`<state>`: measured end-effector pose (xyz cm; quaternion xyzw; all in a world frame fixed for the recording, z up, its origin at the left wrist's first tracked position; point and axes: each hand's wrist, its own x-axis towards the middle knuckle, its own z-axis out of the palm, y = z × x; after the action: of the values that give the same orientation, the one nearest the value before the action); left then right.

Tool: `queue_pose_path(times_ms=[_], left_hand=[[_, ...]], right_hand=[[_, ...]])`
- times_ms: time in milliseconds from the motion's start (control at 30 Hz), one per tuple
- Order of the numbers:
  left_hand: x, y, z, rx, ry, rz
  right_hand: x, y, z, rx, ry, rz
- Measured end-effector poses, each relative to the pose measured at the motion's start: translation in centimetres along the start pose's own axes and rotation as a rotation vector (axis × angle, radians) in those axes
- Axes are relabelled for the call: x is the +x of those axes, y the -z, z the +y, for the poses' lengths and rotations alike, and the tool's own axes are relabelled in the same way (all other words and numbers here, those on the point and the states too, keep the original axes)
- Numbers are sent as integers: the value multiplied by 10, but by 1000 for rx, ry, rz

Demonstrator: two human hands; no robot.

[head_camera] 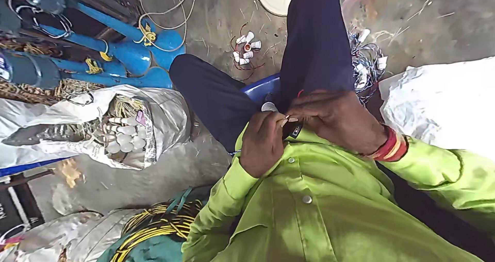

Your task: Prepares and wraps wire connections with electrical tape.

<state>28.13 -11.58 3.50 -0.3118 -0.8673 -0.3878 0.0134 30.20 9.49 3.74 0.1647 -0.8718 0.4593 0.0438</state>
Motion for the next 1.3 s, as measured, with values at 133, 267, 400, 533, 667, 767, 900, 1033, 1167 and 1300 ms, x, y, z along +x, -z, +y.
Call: queue_pose_path(times_ms=[133,267,400,533,667,767,900,1033,1167,1300], left_hand=[[7,13,-4,-746,618,-273],[7,12,-11,-1329,1001,-355],[4,10,-14,-1279,924,-340],[1,12,-10,-954,616,-336],[-1,5,-7,-574,333,-214],[-3,2,-6,-380,196,-133],[-3,-2,-8,-94,-87,-17],[-5,-7,-9,-53,-134,25],[-8,-11,-4,-558,407,-71],[1,-9,-5,-997,871,-204]], right_hand=[[2,-4,12,-93,230,12],[4,-1,32,-24,386,-71],[3,-2,32,-77,340,-69],[2,-2,30,-97,316,-82],[-1,-2,25,-114,290,-102],[-2,-1,24,-127,299,-114],[-2,2,22,-131,315,-140],[-4,-2,18,-134,335,-135],[-12,-15,12,-212,329,-21],[-14,-22,15,-282,280,1]])
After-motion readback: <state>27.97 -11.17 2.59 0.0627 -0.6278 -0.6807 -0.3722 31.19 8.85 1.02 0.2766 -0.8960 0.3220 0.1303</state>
